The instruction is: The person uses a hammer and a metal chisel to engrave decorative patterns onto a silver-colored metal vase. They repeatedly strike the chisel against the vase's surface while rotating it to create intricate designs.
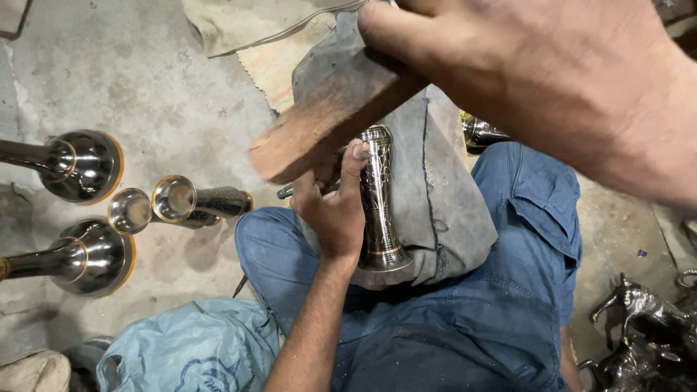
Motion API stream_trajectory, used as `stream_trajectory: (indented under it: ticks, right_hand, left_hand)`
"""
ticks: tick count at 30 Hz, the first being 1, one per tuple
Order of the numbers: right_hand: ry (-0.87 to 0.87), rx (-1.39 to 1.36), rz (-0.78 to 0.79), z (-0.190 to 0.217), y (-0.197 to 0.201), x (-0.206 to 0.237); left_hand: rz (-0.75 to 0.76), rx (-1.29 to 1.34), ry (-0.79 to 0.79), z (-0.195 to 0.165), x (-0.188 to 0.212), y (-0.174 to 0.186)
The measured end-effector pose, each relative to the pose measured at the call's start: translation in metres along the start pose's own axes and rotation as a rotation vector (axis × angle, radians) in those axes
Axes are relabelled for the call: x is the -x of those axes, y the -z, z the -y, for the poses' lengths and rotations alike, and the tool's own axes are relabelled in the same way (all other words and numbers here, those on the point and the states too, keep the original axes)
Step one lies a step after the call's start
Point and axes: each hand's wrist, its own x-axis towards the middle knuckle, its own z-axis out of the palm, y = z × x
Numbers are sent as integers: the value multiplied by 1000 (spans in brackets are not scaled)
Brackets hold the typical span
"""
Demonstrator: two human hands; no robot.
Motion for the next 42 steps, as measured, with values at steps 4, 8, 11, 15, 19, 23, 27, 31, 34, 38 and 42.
stream_trajectory:
  ticks: [4, 8, 11, 15, 19, 23, 27, 31, 34, 38, 42]
  right_hand:
    - [-26, -185, 61, 0, -9, 4]
    - [-14, -23, 30, 3, -11, 10]
    - [-16, -121, -49, 4, -9, 13]
    - [-56, -150, -6, 2, -10, 16]
    - [-108, -300, -12, 0, -20, 20]
    - [-200, -325, 70, -2, -29, 29]
    - [-301, -503, 164, -3, -41, 36]
    - [-360, -640, 49, 0, -48, 51]
    - [-304, -514, 44, 5, -54, 58]
    - [-488, -826, 19, 12, -60, 67]
    - [-530, -670, 71, 26, -72, 80]
  left_hand:
    - [28, 139, -155, 2, 3, 0]
    - [26, -5, -262, 3, 1, 1]
    - [57, -58, -236, 0, -2, 4]
    - [148, -16, -205, -2, -7, 11]
    - [207, -75, -313, 0, -18, 8]
    - [264, -72, -302, -3, -29, 7]
    - [342, -23, -292, -15, -33, 12]
    - [408, -78, -259, -24, -40, 13]
    - [462, -90, -238, -27, -45, 12]
    - [554, -103, -382, -24, -50, 13]
    - [633, 179, -281, -15, -64, 20]
